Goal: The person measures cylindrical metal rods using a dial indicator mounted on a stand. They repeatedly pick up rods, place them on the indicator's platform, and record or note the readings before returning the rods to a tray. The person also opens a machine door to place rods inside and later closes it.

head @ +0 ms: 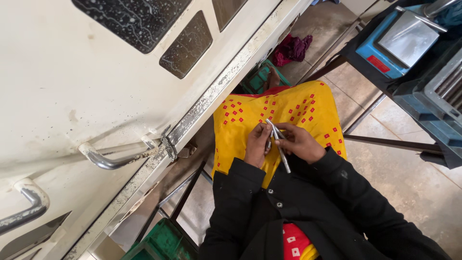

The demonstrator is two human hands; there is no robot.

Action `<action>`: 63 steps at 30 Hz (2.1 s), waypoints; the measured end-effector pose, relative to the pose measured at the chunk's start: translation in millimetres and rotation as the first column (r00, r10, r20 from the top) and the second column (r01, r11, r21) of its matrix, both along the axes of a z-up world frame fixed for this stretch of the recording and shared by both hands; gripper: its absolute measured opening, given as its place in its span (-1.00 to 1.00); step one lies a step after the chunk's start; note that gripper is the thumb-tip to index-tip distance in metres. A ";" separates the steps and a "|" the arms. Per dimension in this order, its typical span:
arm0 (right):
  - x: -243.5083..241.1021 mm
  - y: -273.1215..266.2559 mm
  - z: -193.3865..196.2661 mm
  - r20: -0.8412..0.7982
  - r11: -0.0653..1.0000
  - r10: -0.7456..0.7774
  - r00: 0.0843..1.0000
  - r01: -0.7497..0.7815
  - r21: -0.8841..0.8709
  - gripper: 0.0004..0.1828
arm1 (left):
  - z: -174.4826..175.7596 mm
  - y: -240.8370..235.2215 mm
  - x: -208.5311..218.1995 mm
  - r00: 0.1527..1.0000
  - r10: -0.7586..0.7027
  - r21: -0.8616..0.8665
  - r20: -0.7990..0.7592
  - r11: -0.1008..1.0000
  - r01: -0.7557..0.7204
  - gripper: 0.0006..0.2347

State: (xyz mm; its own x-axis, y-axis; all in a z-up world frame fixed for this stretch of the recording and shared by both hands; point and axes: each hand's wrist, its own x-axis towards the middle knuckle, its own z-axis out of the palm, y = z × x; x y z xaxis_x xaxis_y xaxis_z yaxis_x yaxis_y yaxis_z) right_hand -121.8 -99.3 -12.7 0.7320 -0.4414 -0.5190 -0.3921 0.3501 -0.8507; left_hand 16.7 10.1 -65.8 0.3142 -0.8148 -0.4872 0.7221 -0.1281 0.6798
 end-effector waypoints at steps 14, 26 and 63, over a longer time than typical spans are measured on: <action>18.7 -7.8 35.6 -0.030 0.986 -0.010 1.000 0.005 -0.164 -0.56 | -24.8 0.9 4.3 0.977 0.020 0.085 -0.212 0.996 -0.002 -0.77; 10.2 -9.2 -7.3 0.045 0.932 0.110 0.993 -0.087 -0.352 -0.53 | 3.6 2.3 3.3 0.991 -0.106 -0.056 -0.076 0.993 0.102 -0.68; -189.8 -195.6 37.4 0.665 0.360 -0.697 0.267 0.933 0.003 -0.94 | -36.5 -22.0 7.6 0.997 0.019 0.290 -0.073 0.957 0.003 -0.77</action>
State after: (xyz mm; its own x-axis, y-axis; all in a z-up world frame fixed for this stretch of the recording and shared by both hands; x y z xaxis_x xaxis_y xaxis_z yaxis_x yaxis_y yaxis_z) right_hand -311.6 -294.9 24.7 -0.0906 -0.9910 0.0983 0.4278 -0.1278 -0.8948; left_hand 24.2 -11.9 -102.3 0.2737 -0.6328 -0.7244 0.7709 -0.3060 0.5586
